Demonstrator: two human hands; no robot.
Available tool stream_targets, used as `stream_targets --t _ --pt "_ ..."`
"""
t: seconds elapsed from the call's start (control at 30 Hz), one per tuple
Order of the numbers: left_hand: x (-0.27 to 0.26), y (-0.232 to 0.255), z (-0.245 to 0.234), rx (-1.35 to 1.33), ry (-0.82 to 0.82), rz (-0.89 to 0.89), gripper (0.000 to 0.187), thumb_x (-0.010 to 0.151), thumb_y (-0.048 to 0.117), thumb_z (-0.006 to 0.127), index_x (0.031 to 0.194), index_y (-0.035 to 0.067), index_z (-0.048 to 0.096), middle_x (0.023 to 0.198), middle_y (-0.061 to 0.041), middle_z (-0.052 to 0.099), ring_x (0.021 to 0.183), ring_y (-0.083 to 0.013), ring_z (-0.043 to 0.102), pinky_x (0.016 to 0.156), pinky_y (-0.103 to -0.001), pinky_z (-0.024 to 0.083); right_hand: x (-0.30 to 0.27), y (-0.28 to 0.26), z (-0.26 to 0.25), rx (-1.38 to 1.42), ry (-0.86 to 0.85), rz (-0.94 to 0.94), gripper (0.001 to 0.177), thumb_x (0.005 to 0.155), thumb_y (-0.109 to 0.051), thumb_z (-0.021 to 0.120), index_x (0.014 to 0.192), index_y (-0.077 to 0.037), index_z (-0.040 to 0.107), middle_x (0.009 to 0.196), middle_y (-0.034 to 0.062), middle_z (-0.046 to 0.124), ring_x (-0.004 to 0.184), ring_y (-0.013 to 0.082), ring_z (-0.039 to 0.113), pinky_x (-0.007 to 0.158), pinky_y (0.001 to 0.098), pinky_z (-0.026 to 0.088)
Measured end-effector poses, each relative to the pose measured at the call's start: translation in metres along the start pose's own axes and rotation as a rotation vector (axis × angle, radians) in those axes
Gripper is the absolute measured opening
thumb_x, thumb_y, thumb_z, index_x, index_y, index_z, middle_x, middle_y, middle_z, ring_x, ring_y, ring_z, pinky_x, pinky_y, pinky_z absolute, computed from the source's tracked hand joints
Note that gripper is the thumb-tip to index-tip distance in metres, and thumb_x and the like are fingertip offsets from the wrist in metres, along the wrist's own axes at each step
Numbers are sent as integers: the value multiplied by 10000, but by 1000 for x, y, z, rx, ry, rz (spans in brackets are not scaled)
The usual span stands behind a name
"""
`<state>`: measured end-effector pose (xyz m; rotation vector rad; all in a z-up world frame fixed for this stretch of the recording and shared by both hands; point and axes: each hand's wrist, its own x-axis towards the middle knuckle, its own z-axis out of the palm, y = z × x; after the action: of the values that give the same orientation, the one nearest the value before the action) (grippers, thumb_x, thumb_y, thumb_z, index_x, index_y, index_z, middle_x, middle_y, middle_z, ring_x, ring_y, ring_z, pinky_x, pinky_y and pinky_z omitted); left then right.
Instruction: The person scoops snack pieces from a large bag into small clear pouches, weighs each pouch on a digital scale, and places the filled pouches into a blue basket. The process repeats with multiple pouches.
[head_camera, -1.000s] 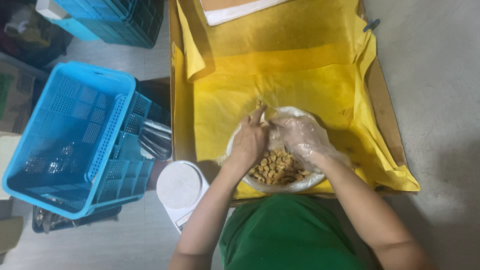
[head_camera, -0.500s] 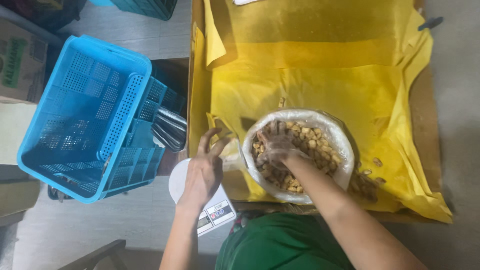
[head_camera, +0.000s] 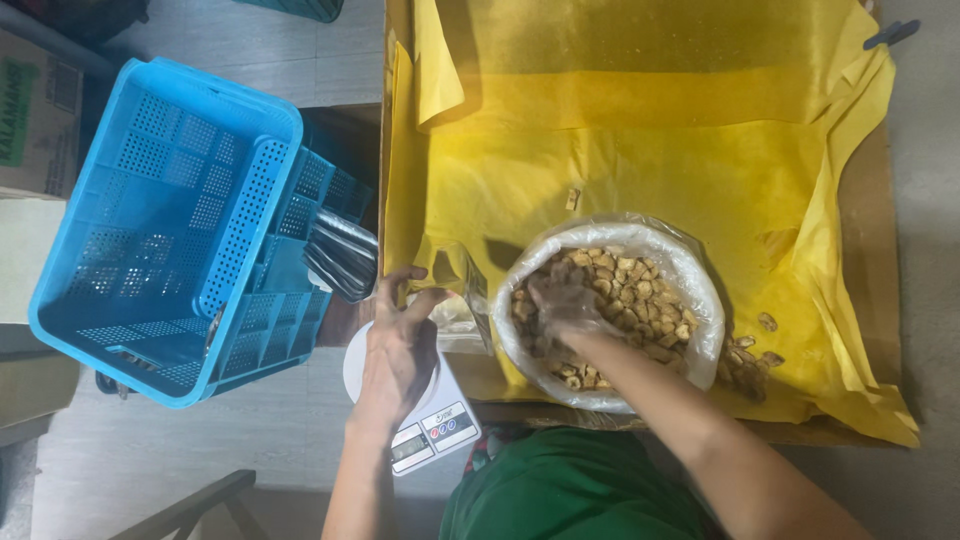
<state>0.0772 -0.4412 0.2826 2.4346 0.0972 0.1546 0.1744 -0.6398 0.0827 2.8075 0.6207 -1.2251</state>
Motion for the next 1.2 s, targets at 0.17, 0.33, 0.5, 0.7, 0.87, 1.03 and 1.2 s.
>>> stream_targets --t 0.17,0.33,0.5,0.7,0.87,1.03,1.2 --pt "-5 11 1 -137 -43 -47 561 802 -156 514 1277 97 674 1445 -95 628 1100 -289 734 903 -391 591 -31 -5 -18 -48 -113 36 704 1058 -47 376 1604 -448 185 1695 180 -51 1481 487 215 1001 455 536" --pt "-2 27 15 -213 -129 26 746 711 -179 505 1409 77 568 1545 -121 506 1293 -331 619 994 -373 558 -35 15 -12 137 -128 -5 635 1029 -69 437 1571 -361 285 1627 172 130 1360 391 425 987 422 572" --pt "-3 32 63 -191 -199 134 737 771 -166 531 1474 55 505 1534 -169 514 1350 -373 566 1127 -399 487 -44 84 13 781 148 -51 636 963 -70 555 1524 -310 375 1525 150 310 1285 329 522 976 399 591" --pt "-13 47 153 -201 -420 128 759 796 -49 684 1483 -77 362 1576 -269 340 1412 -442 427 1173 -445 387 -109 110 12 1909 697 -327 646 884 -72 696 1467 -250 482 1403 123 527 1196 256 638 963 371 613" --pt "-7 91 195 -216 -591 -191 857 797 -14 685 1533 -75 249 1642 -289 198 1351 -438 479 1159 -412 450 -155 85 -6 2291 929 -593 636 907 -117 657 1472 -284 418 1392 100 511 1174 258 633 933 372 644" --pt "-9 98 198 -382 -441 -235 917 748 -62 746 1525 -35 261 1528 -270 271 1370 -451 394 1108 -467 462 -164 76 -7 2138 930 -698 605 952 -200 746 1458 -256 419 1377 93 469 1067 233 493 833 413 508" --pt "-22 90 210 -436 -364 -197 836 740 -95 681 1495 -17 329 1516 -274 256 1242 -428 536 1012 -416 584 -166 75 5 1987 956 -789 531 969 -289 789 1371 -217 449 1451 66 502 1400 247 555 1145 481 533"
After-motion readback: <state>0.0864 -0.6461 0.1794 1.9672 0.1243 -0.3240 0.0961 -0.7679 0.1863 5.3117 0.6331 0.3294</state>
